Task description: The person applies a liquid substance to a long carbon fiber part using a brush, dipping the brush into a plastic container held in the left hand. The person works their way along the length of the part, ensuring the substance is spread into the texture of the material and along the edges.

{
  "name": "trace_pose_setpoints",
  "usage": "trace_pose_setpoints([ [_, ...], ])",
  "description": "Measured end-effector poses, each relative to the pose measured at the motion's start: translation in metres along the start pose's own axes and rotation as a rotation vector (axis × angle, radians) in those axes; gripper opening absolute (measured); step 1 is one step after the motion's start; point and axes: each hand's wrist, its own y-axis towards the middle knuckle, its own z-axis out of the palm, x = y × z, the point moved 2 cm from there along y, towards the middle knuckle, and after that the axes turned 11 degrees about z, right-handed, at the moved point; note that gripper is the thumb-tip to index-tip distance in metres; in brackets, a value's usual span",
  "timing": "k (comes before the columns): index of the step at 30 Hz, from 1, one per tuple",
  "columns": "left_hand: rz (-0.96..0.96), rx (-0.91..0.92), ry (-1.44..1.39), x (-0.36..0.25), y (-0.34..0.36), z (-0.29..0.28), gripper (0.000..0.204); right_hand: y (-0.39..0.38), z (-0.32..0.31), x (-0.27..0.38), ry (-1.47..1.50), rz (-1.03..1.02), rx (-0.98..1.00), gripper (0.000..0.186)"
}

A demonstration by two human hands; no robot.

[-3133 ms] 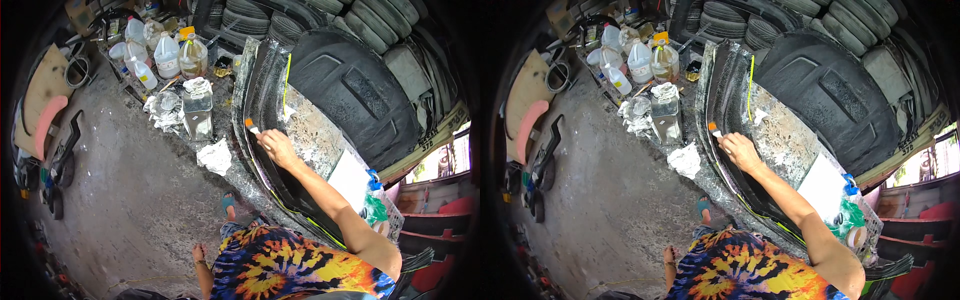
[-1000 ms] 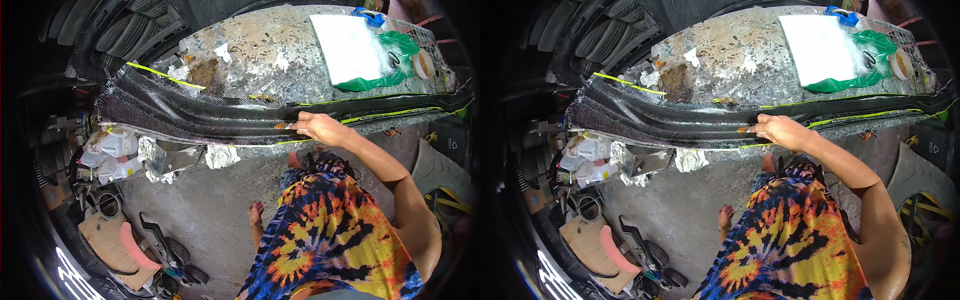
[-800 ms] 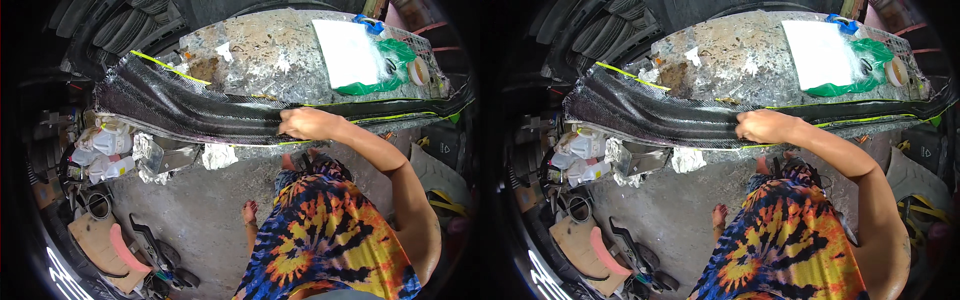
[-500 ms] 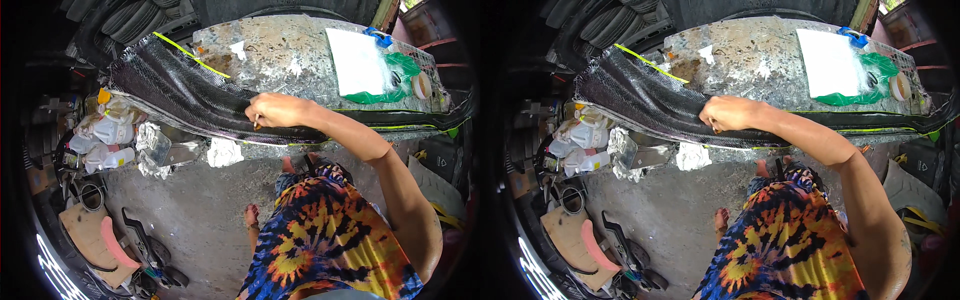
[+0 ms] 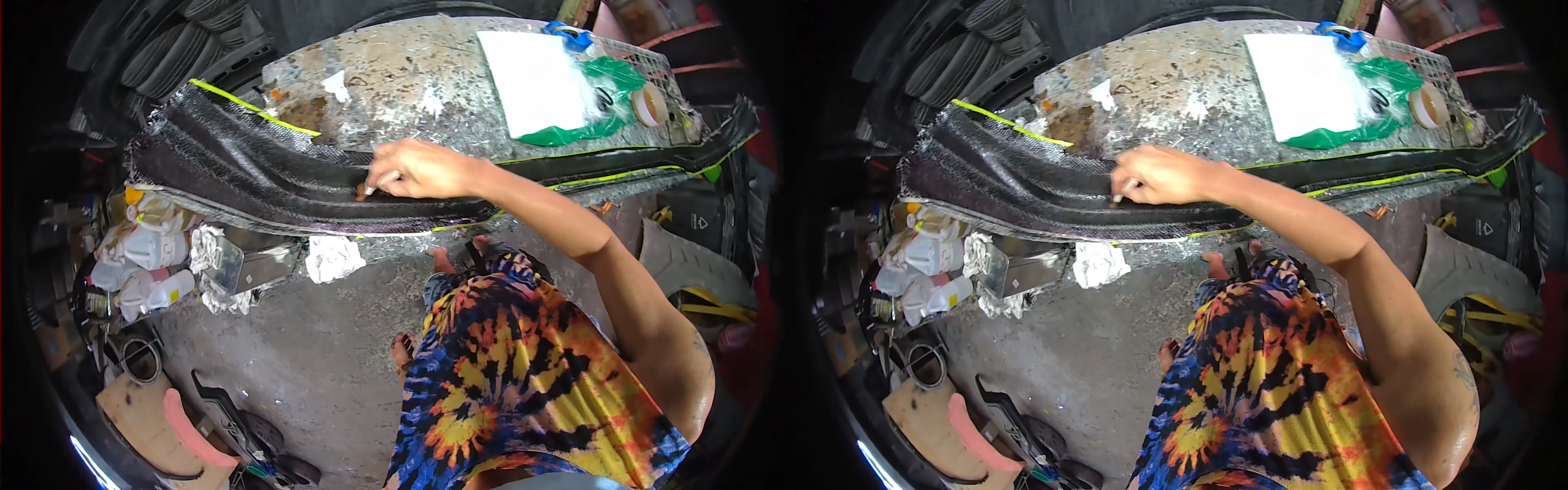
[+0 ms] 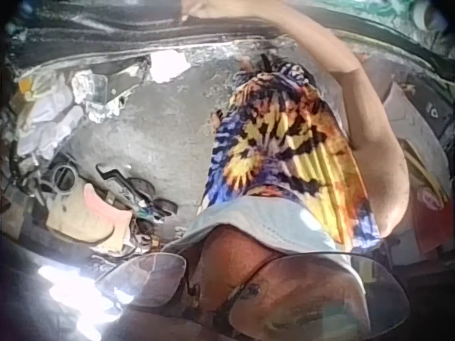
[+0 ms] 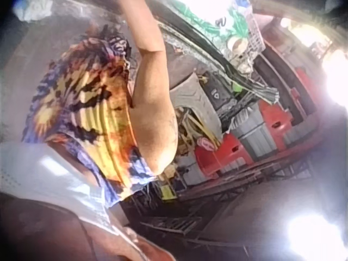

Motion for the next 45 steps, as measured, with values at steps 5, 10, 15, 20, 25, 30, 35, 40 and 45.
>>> trace_pose_setpoints([
  [5,0.047,-0.017,0.108,-0.037,0.007,0.014,0.024,-0.098,0.023,-0.058,0.068,0.198,-0.163,0.016],
  [10,0.13,0.034,0.155,-0.055,0.039,-0.005,0.036,-0.153,0.018,-0.058,0.181,0.4,-0.341,0.012],
  [15,0.154,0.087,0.237,-0.085,0.041,0.002,0.032,-0.172,-0.001,-0.064,0.026,0.398,-0.25,0.009],
  [20,0.192,0.116,0.221,-0.094,0.052,0.011,0.032,-0.116,0.007,-0.051,-0.218,0.204,0.058,0.014],
  [25,0.21,0.09,0.139,-0.083,0.05,0.019,0.026,-0.063,0.014,-0.042,-0.186,0.159,0.137,0.012],
  [30,0.107,0.138,0.151,-0.042,0.039,0.001,0.031,-0.029,0.019,-0.03,-0.237,0.234,0.346,0.009],
  [35,-0.008,0.2,0.179,-0.023,0.031,-0.001,0.027,-0.016,0.009,-0.013,-0.133,0.197,0.243,0.01],
  [40,0.006,0.17,0.191,-0.041,0.031,0.007,0.024,-0.073,-0.019,0.01,-0.069,0.117,-0.127,0.014],
  [45,0.041,0.153,0.227,-0.075,0.035,0.023,0.021,-0.165,0.016,-0.027,-0.283,0.404,-0.388,0.014],
])
